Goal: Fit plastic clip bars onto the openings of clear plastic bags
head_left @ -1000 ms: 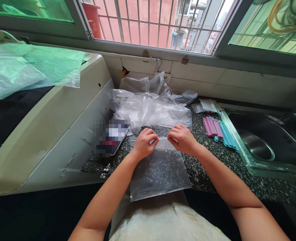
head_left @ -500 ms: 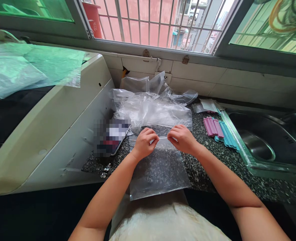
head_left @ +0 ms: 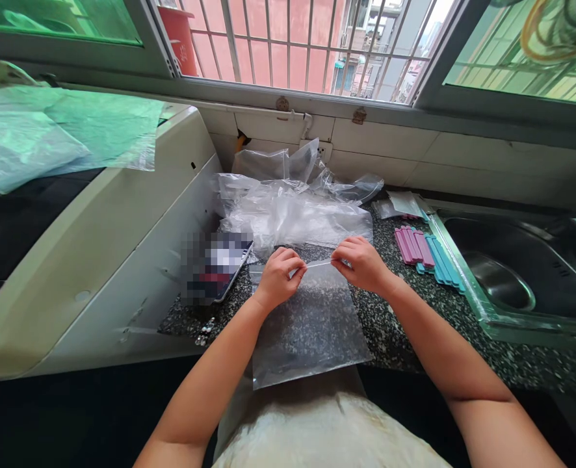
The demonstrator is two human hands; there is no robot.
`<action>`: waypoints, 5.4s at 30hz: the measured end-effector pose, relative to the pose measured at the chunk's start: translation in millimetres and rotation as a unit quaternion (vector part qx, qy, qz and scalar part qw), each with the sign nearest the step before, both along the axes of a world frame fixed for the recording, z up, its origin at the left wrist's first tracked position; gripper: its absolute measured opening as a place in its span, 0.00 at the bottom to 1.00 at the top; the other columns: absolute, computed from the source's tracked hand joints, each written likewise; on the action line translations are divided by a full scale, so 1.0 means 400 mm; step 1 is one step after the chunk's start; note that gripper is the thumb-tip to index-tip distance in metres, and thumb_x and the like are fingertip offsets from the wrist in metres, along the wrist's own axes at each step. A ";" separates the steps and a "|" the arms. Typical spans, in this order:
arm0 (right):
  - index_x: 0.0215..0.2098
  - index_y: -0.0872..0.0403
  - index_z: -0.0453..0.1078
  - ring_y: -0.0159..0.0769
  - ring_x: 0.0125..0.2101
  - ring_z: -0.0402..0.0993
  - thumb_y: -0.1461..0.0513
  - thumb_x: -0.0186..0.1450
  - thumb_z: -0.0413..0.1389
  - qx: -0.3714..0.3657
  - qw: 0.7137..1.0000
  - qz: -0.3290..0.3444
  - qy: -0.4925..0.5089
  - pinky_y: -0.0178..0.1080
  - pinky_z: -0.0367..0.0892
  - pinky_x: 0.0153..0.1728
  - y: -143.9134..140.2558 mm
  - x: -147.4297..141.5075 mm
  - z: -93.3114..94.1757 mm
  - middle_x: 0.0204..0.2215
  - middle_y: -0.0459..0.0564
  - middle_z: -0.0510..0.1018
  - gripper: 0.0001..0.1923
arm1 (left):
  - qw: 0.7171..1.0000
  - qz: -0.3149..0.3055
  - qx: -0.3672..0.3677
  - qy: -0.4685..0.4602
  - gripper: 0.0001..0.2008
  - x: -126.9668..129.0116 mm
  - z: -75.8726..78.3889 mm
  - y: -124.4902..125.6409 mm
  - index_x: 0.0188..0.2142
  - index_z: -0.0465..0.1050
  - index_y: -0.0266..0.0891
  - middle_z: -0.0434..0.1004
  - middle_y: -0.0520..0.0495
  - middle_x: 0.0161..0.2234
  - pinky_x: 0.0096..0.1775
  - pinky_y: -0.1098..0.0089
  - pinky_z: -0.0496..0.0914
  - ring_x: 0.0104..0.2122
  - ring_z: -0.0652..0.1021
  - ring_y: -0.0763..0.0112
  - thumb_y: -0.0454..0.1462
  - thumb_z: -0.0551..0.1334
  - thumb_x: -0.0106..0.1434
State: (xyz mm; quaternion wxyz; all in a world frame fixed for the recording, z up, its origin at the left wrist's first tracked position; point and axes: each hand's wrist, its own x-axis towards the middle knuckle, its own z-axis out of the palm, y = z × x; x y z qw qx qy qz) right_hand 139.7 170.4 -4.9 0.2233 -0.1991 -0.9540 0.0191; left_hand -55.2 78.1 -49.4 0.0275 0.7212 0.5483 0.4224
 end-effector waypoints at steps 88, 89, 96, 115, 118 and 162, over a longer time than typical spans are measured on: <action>0.28 0.54 0.66 0.37 0.31 0.69 0.61 0.60 0.56 -0.079 0.991 -0.046 0.099 0.38 0.61 0.35 0.032 0.010 -0.020 0.27 0.49 0.75 0.05 | 0.997 -0.017 0.016 -0.073 0.07 0.038 0.018 0.094 0.25 0.68 0.38 0.68 0.50 0.24 0.33 0.71 0.65 0.29 0.70 0.70 0.33 0.58 0.59; 0.27 0.53 0.66 0.36 0.30 0.68 0.62 0.60 0.55 -0.097 0.989 -0.044 0.104 0.37 0.61 0.34 0.033 0.009 -0.022 0.26 0.48 0.75 0.05 | 0.996 -0.013 0.012 -0.082 0.07 0.036 0.020 0.093 0.25 0.68 0.38 0.68 0.50 0.24 0.33 0.71 0.65 0.29 0.70 0.70 0.33 0.58 0.59; 0.25 0.54 0.67 0.34 0.27 0.66 0.65 0.60 0.54 -0.119 0.986 -0.045 0.107 0.36 0.59 0.31 0.033 0.001 -0.031 0.23 0.47 0.73 0.06 | 0.992 -0.015 -0.032 -0.119 0.07 0.026 0.032 0.093 0.24 0.69 0.38 0.68 0.50 0.24 0.33 0.71 0.66 0.29 0.71 0.70 0.34 0.58 0.58; 0.28 0.54 0.68 0.36 0.30 0.65 0.63 0.64 0.51 0.022 0.999 -0.029 0.038 0.38 0.55 0.35 -0.001 -0.021 -0.046 0.25 0.48 0.75 0.08 | 0.989 -0.050 -0.026 -0.133 0.05 0.030 0.037 0.087 0.26 0.70 0.38 0.68 0.50 0.25 0.31 0.72 0.66 0.27 0.69 0.73 0.35 0.59 0.58; 0.28 0.54 0.68 0.36 0.30 0.66 0.63 0.63 0.52 0.002 0.999 -0.025 0.041 0.38 0.56 0.35 -0.003 -0.024 -0.051 0.25 0.48 0.75 0.07 | 0.988 -0.069 -0.017 -0.139 0.07 0.028 0.039 0.088 0.25 0.69 0.37 0.68 0.49 0.25 0.32 0.72 0.66 0.28 0.70 0.72 0.34 0.57 0.60; 0.25 0.54 0.69 0.34 0.27 0.66 0.65 0.60 0.54 -0.072 0.994 -0.069 0.055 0.36 0.58 0.31 0.016 -0.014 -0.047 0.22 0.47 0.74 0.06 | 0.940 0.009 -0.085 -0.331 0.09 -0.009 0.048 0.103 0.22 0.66 0.37 0.63 0.55 0.19 0.26 0.75 0.62 0.21 0.64 0.78 0.40 0.61 0.52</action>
